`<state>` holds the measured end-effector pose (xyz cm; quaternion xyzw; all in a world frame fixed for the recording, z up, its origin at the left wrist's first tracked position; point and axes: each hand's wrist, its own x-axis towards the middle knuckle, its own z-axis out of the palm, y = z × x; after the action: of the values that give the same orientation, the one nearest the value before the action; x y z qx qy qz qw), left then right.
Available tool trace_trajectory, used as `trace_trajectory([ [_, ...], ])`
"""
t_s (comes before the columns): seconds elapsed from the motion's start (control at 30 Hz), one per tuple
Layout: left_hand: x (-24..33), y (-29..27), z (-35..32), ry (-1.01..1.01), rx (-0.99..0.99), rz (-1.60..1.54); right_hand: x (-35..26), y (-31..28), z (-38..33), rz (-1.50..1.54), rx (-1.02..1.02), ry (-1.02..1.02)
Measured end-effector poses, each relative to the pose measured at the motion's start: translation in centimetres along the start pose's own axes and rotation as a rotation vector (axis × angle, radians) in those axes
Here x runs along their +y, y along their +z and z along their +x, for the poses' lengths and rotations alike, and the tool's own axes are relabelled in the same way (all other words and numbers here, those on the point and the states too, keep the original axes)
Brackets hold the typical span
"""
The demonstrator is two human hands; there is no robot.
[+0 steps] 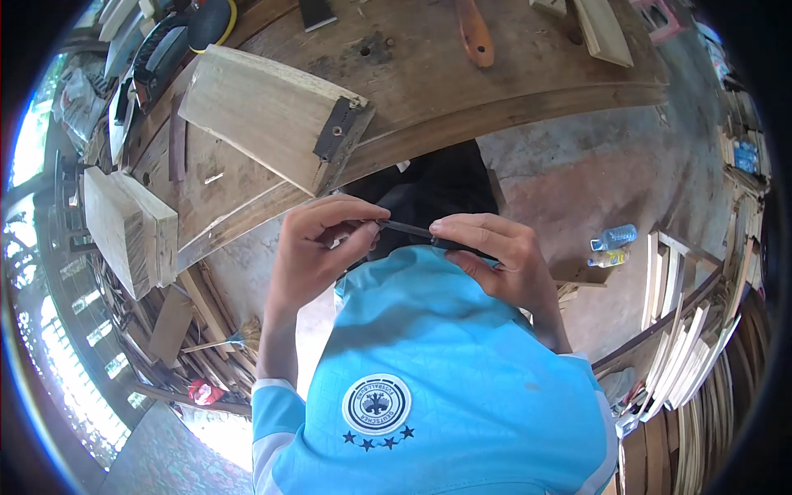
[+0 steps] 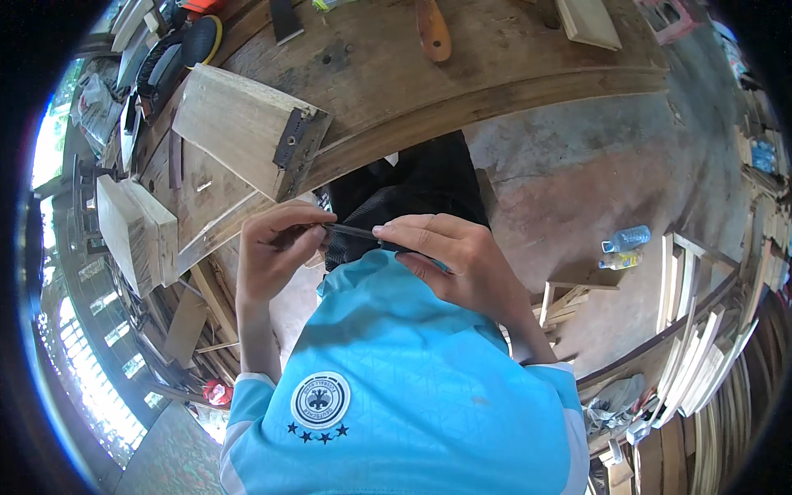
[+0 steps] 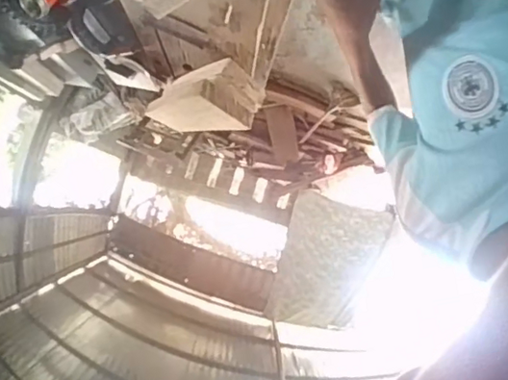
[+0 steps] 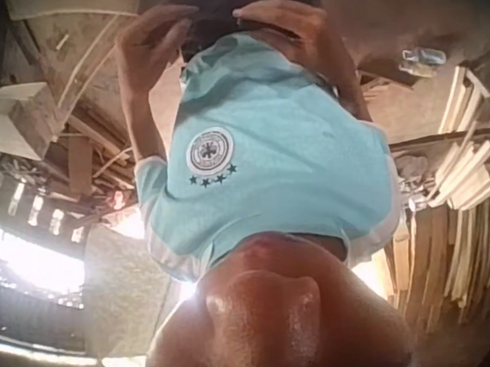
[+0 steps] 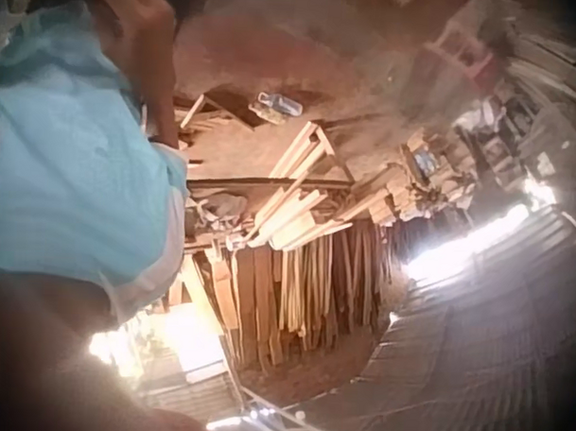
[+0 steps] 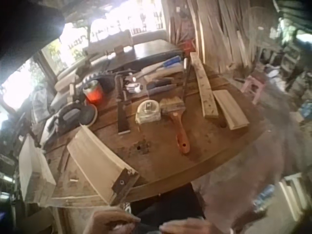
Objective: Chisel a recess into a wooden block and screw a metal hinge onto it.
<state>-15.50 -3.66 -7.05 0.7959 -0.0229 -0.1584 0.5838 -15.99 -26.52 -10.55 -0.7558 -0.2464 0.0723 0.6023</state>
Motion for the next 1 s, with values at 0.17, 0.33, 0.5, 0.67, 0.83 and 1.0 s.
trace_trajectory([
  [0.17, -0.8, 0.9, 0.9, -0.160, -0.048, -0.331, 0.4, -1.0, -0.8, -0.068, 0.036, 0.002],
  [0.33, -1.4, 2.3, 1.9, -0.149, -0.009, -0.424, 1.1, -1.6, -0.8, -0.104, 0.080, -0.006],
  [0.5, -1.7, 3.4, 1.4, -0.173, 0.193, -0.561, 0.8, -1.8, 0.1, -0.145, 0.060, -0.030],
  [0.67, -1.8, 4.2, 2.2, -0.158, 0.183, -0.630, 0.8, -1.6, 0.2, -0.128, 0.080, 0.036],
  [0.83, -2.0, 4.9, 2.5, -0.085, 0.270, -0.715, 1.1, -1.3, 1.0, -0.141, 0.076, 0.023],
  [1.0, -2.1, 6.0, 2.9, -0.136, 0.309, -0.833, 1.4, -1.4, 1.3, -0.200, 0.061, -0.044],
])
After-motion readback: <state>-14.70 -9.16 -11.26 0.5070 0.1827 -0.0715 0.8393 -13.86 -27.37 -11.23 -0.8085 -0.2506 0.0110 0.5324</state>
